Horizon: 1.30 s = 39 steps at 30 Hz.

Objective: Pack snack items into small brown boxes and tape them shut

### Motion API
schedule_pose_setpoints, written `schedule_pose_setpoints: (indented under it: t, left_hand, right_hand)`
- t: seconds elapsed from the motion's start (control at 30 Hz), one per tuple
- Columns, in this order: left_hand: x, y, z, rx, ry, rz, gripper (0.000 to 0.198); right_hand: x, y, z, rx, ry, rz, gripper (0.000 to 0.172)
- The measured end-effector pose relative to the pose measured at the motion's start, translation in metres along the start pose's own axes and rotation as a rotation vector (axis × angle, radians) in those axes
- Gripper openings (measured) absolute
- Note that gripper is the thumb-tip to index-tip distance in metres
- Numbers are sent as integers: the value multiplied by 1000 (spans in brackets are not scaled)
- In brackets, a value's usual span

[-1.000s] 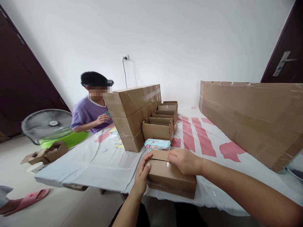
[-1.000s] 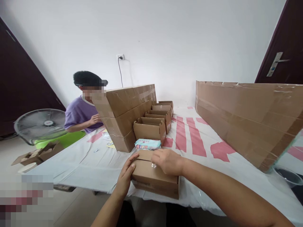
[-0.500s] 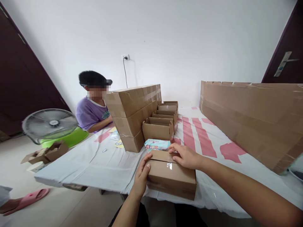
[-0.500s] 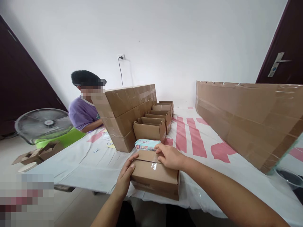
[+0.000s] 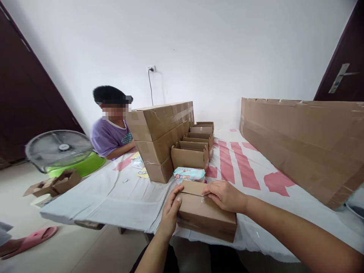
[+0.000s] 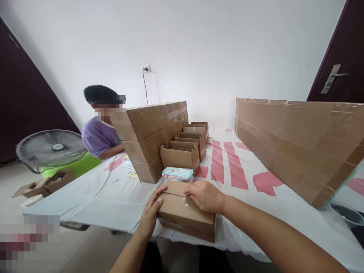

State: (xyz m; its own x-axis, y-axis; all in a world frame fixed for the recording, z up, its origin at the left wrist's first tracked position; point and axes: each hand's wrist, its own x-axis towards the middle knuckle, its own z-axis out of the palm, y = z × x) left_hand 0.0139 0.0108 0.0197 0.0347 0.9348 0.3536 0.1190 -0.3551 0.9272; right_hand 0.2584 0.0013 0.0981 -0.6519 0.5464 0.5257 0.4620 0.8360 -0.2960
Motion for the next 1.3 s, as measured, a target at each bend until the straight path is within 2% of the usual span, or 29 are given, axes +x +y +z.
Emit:
schedule_pose_setpoints:
  t: [0.2,0.3,0.4,0.57,0.7,0.83,0.93,1.03,1.13,1.2,1.3]
  left_hand:
    - [2,0,1,-99,28,-28,54]
    - [0,0,1,-84,30,-42,50]
    - [-1,5,0,-93,20,-68,46]
    - [-4,25,-8,-297,-32,-161,45]
    - [-5,41,-17,-466,-96,-162,30]
    - [-5,49,-20,-510,-108,-162,21]
    - [-4,52,-19,-502,-104,-131,19]
    - [-4,54,-19,-440,-106,-96,18]
    - [-3,57,-24,-348,-145,-46,16]
    - [-2,63,-29,-285,-221,-9,15]
    - [-1,79,-35,-121,-391,3,12]
  right_hand:
    - [-8,-8,-21,41,268,39,23]
    - [-15,-6,-29,23,412,107,13]
    - [-26,-7,-36,54,479,232,5]
    - [-49,-21,-46,180,431,417,5]
    - [-66,-25,-46,316,377,586,9]
    - [-86,-17,-29,448,321,732,7]
    - [-100,-10,-10,498,311,785,5]
    - [-111,-7,0,475,334,792,15]
    - [-112,-11,-6,377,354,751,16]
    - [-105,-19,-17,301,388,671,14]
    - [-87,-37,-35,263,375,455,15]
